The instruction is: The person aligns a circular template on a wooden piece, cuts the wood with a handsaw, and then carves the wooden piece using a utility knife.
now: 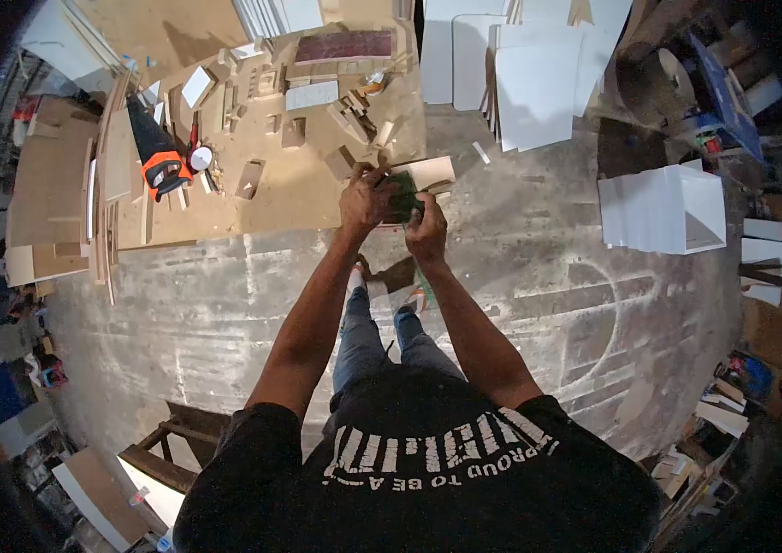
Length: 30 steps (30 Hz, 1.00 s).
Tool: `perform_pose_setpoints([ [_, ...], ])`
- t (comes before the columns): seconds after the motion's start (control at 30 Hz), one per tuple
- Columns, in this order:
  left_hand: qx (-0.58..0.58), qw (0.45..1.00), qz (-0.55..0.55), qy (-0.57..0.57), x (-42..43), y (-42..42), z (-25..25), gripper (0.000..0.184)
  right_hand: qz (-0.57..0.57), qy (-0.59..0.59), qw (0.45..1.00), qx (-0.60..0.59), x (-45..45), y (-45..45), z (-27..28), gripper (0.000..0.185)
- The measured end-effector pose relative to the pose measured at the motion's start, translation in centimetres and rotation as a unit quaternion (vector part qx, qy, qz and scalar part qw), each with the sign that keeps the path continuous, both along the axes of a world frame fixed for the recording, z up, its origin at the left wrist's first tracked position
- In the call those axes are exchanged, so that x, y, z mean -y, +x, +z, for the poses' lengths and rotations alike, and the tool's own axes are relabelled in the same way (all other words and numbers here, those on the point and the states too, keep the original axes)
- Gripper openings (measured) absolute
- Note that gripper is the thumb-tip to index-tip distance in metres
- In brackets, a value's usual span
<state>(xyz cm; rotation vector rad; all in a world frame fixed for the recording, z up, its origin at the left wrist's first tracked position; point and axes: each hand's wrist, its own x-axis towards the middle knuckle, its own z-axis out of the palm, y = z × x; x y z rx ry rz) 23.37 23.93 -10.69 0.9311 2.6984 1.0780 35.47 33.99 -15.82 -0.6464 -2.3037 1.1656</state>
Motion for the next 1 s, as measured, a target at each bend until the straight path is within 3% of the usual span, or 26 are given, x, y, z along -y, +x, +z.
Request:
perform_pose_setpoints([
  [0.07, 0.073, 0.997, 0.021, -0.012, -0.9, 0.1, -0.2, 0.040, -0.030, 0.008, 0.999, 0.016, 0.4, -0.3, 0.6, 0.029],
  [0.23, 0.078, 0.997, -0.003, -0.024, -0.8, -1.0, -2.0, 0.042, -0.102, 0.020, 0.995, -0.004, 1.0, 0.1, 0.3, 0.023],
  [0.33, 0.052, 0.998, -0.005, -0.029, -0.6, -1.3, -2.9, 0.041, -0.102, -0.031, 0.990, 0.087, 1.6, 2.2, 0.7, 0.020],
  [0.43, 0.042, 0.999, -0.016, -0.017, -0.6, -1.6, -3.2, 0.040, -0.117, -0.177, 0.974, 0.084, 1.9, 2.8, -0.5, 0.017],
  [0.63, 0.019, 1.000, -0.010, -0.016, -0.7, -1.5, -3.6, 0.036, -0.112, -0.149, 0.982, 0.032, 1.1, 2.7, -1.4, 0.020],
  [1.0, 0.042, 0.996, 0.013, -0.071, -1.3, -1.0, -2.2, 0.033, -0.122, -0.180, 0.974, 0.064, 0.8, 2.7, -2.5, 0.026],
])
